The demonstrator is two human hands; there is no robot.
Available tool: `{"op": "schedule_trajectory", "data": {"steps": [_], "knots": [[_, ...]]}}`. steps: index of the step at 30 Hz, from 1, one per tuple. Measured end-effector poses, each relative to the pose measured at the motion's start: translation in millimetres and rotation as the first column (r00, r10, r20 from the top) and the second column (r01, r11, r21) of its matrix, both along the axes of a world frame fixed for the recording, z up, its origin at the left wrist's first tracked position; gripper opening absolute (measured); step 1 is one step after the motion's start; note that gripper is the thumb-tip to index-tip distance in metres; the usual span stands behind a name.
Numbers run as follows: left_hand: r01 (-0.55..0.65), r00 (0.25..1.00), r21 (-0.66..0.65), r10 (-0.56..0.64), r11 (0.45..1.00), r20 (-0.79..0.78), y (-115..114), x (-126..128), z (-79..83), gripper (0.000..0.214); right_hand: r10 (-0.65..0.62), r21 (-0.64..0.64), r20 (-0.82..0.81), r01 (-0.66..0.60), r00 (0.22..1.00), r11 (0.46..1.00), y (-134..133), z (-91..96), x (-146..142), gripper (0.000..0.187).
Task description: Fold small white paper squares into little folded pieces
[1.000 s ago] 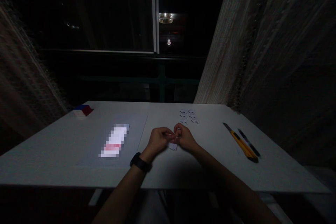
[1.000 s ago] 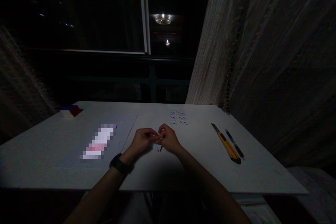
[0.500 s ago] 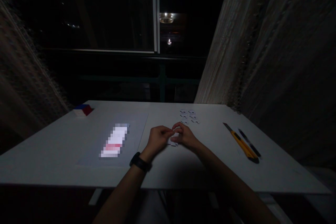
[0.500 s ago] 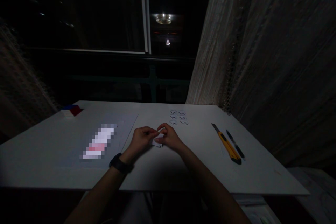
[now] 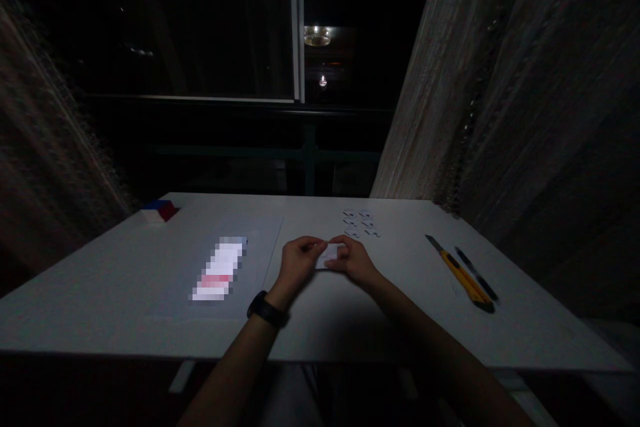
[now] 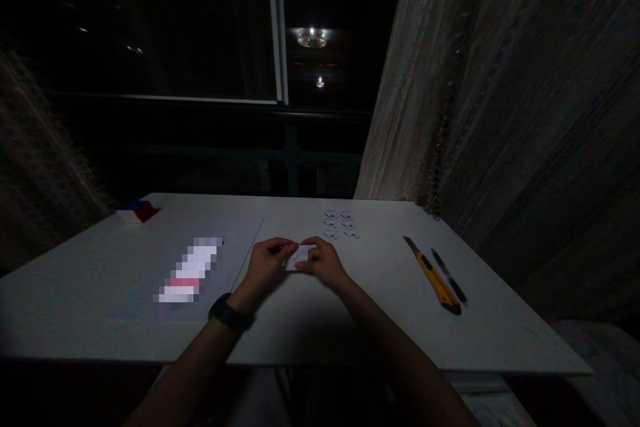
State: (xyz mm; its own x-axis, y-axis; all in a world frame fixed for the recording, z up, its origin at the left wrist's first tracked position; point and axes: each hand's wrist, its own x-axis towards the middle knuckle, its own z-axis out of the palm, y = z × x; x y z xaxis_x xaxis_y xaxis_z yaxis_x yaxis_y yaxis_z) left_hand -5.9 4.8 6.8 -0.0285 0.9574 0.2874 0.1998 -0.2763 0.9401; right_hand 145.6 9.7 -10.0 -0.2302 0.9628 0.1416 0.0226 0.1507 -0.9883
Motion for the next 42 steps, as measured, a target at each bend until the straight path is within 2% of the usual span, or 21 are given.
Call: {"op": "schedule_trajectory", "data": {"steps": [6,11,14,17,20,24,26,32,36,38,42], "knots": [[0.025,0.999,0.002,-0.025,1.0,-0.044,1,1,-2.4,0.034,-0.008,0.009,0.024,0.008,1.0,1.0,1,0.0,1,0.047],[-0.038,0.998,-0.014,0.037,0.999,-0.057,2,0,-4.7,0.03,0.055,-0.012,-0.029,-0.056,0.998,0.998,1,-1.3,0,0.049],[-0.034,0.997,-0.012,0.033,0.999,-0.075,1,-1,-4.8,0.029,0.092,-0.032,-0.073,-0.094,0.993,0.995,0,-2.5,-2,0.049],[-0.018,0.996,-0.008,0.017,1.0,-0.085,2,-1,-6.0,0.03,0.067,-0.009,-0.046,-0.067,0.997,0.998,-2,-2.2,-3,0.046],[0.011,0.997,-0.024,-0.013,1.0,-0.071,3,0,-8.0,0.033,0.011,0.014,0.011,-0.011,1.0,1.0,-2,0.1,-2,0.043],[0.061,0.997,-0.048,-0.063,0.997,-0.041,4,0,-9.9,0.035,0.015,0.022,0.068,-0.016,0.998,1.0,-1,2.7,2,0.043],[0.045,0.998,-0.052,-0.047,0.998,-0.035,4,0,-10.3,0.034,0.016,0.03,0.078,-0.018,0.997,0.999,0,2.6,3,0.044],[-0.038,0.999,-0.079,0.039,0.996,0.013,3,-2,-5.1,0.031,0.044,0.01,-0.029,-0.044,0.999,0.999,2,-0.3,1,0.046],[0.029,0.994,-0.102,-0.017,0.994,0.111,1,-1,0.9,0.033,0.029,-0.035,-0.114,-0.033,0.993,0.999,3,-0.7,1,0.045],[0.052,0.993,-0.113,-0.039,0.992,0.115,0,-1,1.4,0.033,0.015,-0.018,-0.106,-0.017,0.994,1.0,4,0.0,2,0.043],[0.002,0.996,-0.129,0.009,0.992,0.086,1,0,-1.0,0.032,0.007,0.021,-0.06,-0.006,0.998,1.0,4,1.7,3,0.04]]}}
